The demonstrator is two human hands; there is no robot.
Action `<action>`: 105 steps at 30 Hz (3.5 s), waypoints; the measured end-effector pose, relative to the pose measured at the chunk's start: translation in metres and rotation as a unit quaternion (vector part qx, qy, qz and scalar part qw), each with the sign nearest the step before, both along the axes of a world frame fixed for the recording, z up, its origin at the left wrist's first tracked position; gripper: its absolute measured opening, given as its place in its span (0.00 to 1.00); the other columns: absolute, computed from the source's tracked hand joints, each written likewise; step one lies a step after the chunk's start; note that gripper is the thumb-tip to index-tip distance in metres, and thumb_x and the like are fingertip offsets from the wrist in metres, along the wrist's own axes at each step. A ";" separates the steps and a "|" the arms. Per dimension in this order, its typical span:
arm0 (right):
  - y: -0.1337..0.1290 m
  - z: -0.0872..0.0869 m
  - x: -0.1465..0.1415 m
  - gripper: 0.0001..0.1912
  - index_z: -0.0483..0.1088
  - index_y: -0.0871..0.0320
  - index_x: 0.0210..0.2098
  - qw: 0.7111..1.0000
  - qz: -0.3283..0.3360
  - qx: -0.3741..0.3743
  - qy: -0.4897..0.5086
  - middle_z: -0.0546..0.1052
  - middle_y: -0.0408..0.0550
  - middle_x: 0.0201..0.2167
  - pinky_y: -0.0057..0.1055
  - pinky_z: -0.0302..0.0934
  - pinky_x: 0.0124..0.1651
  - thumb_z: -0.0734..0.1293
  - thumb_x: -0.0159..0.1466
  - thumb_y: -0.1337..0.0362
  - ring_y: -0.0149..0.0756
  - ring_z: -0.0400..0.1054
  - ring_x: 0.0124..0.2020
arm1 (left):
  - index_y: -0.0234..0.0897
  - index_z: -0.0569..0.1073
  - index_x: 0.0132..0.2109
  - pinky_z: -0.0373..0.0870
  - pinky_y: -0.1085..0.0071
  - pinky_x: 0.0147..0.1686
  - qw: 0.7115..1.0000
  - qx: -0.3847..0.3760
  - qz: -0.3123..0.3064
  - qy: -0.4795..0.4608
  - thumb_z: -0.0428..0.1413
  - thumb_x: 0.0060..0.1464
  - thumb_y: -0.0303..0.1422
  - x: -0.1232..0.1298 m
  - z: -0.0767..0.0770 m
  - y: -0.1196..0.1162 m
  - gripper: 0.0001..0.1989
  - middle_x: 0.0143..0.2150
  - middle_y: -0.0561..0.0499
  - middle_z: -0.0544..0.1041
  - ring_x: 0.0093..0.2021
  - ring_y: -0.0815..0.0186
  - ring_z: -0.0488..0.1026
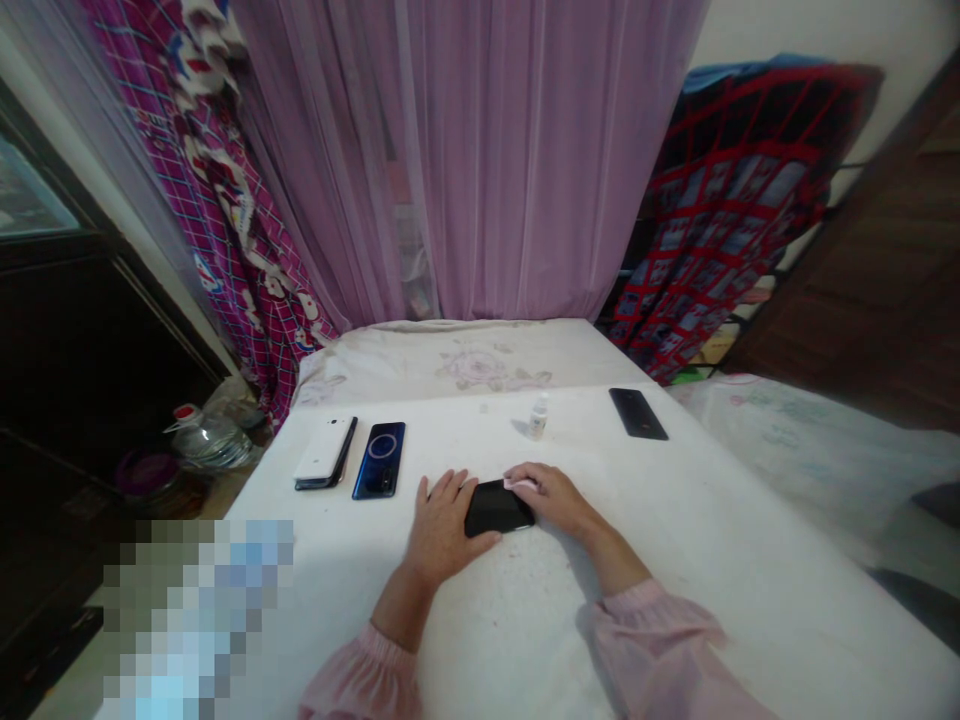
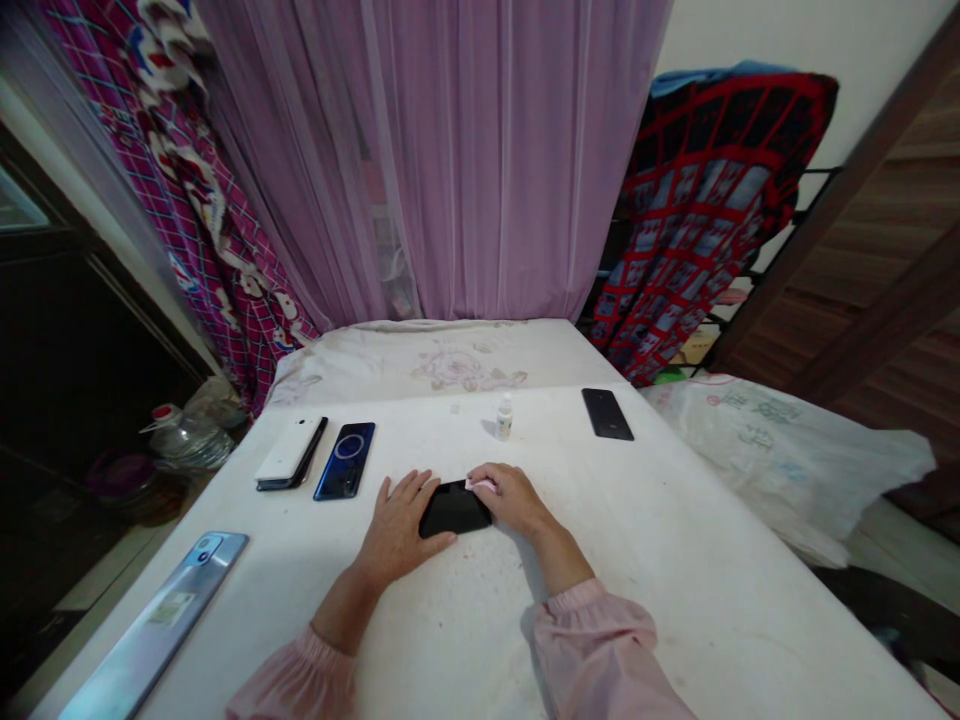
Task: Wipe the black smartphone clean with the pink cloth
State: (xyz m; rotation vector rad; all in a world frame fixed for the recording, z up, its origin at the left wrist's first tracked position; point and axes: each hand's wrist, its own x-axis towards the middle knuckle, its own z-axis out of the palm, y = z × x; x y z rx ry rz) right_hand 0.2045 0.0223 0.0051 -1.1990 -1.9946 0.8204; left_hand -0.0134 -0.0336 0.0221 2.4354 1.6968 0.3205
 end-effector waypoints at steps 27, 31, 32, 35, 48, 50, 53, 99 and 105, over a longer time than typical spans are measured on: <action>0.001 -0.003 -0.008 0.10 0.79 0.52 0.32 0.999 -0.040 -0.017 0.003 0.81 0.46 0.34 0.35 0.65 0.46 0.65 0.58 0.60 0.39 0.74 0.38 | 0.40 0.62 0.63 0.42 0.42 0.63 1.000 0.006 -0.003 -0.006 0.57 0.51 0.53 -0.001 -0.002 0.001 0.37 0.65 0.42 0.62 0.66 0.48 0.55; 0.000 0.005 0.006 0.05 0.79 0.54 0.27 0.996 0.057 -0.058 0.026 0.78 0.50 0.44 0.37 0.63 0.51 0.71 0.52 0.61 0.41 0.72 0.45 | 0.41 0.62 0.63 0.41 0.43 0.63 1.000 0.005 -0.004 -0.007 0.57 0.52 0.53 -0.002 -0.004 0.001 0.36 0.66 0.42 0.62 0.66 0.48 0.54; -0.001 0.007 0.009 0.05 0.79 0.54 0.27 0.995 0.071 -0.071 0.020 0.77 0.50 0.47 0.39 0.62 0.53 0.72 0.51 0.61 0.42 0.71 0.48 | 0.41 0.62 0.63 0.41 0.43 0.63 1.000 0.004 -0.003 -0.007 0.57 0.52 0.53 -0.002 -0.004 0.001 0.36 0.66 0.41 0.62 0.66 0.48 0.54; -0.005 0.015 0.014 0.05 0.80 0.53 0.28 0.990 0.101 -0.101 0.005 0.73 0.51 0.52 0.41 0.59 0.57 0.72 0.51 0.62 0.44 0.68 0.53 | 0.40 0.62 0.63 0.41 0.43 0.63 1.000 0.005 -0.003 -0.007 0.57 0.52 0.53 -0.002 -0.004 0.000 0.36 0.66 0.41 0.61 0.66 0.48 0.54; -0.003 0.000 -0.009 0.09 0.79 0.52 0.31 0.998 -0.046 -0.032 0.010 0.81 0.47 0.35 0.36 0.65 0.47 0.66 0.57 0.59 0.40 0.74 0.39 | 0.40 0.62 0.63 0.41 0.42 0.63 1.000 -0.003 -0.001 -0.002 0.57 0.52 0.53 0.000 0.001 0.000 0.37 0.66 0.41 0.61 0.66 0.48 0.54; -0.004 0.000 -0.013 0.11 0.79 0.52 0.32 0.997 -0.079 -0.015 -0.013 0.81 0.46 0.34 0.36 0.65 0.45 0.65 0.59 0.58 0.40 0.74 0.38 | 0.39 0.62 0.63 0.41 0.42 0.63 1.000 -0.004 0.000 -0.002 0.57 0.52 0.53 0.000 0.000 0.000 0.37 0.66 0.41 0.61 0.66 0.48 0.54; -0.005 0.000 -0.016 0.11 0.79 0.51 0.33 0.996 -0.088 0.007 -0.029 0.81 0.46 0.34 0.37 0.64 0.45 0.64 0.60 0.58 0.41 0.74 0.38 | 0.39 0.62 0.63 0.41 0.42 0.63 1.000 -0.003 0.001 -0.004 0.56 0.52 0.53 0.000 0.000 0.000 0.36 0.66 0.41 0.62 0.66 0.48 0.54; -0.008 0.015 0.011 0.04 0.80 0.52 0.28 0.992 0.093 -0.081 -0.004 0.74 0.50 0.51 0.41 0.61 0.55 0.72 0.53 0.61 0.44 0.68 0.52 | 0.40 0.62 0.62 0.41 0.43 0.63 1.000 -0.003 -0.001 -0.009 0.57 0.51 0.52 -0.001 0.001 -0.001 0.36 0.66 0.41 0.62 0.66 0.48 0.54; -0.006 0.006 0.007 0.05 0.80 0.52 0.29 0.997 0.053 -0.056 0.014 0.77 0.50 0.47 0.40 0.62 0.53 0.71 0.54 0.61 0.42 0.71 0.47 | 0.38 0.62 0.63 0.42 0.42 0.63 1.000 0.002 -0.002 -0.007 0.57 0.52 0.53 0.000 0.002 -0.001 0.37 0.65 0.41 0.62 0.66 0.47 0.55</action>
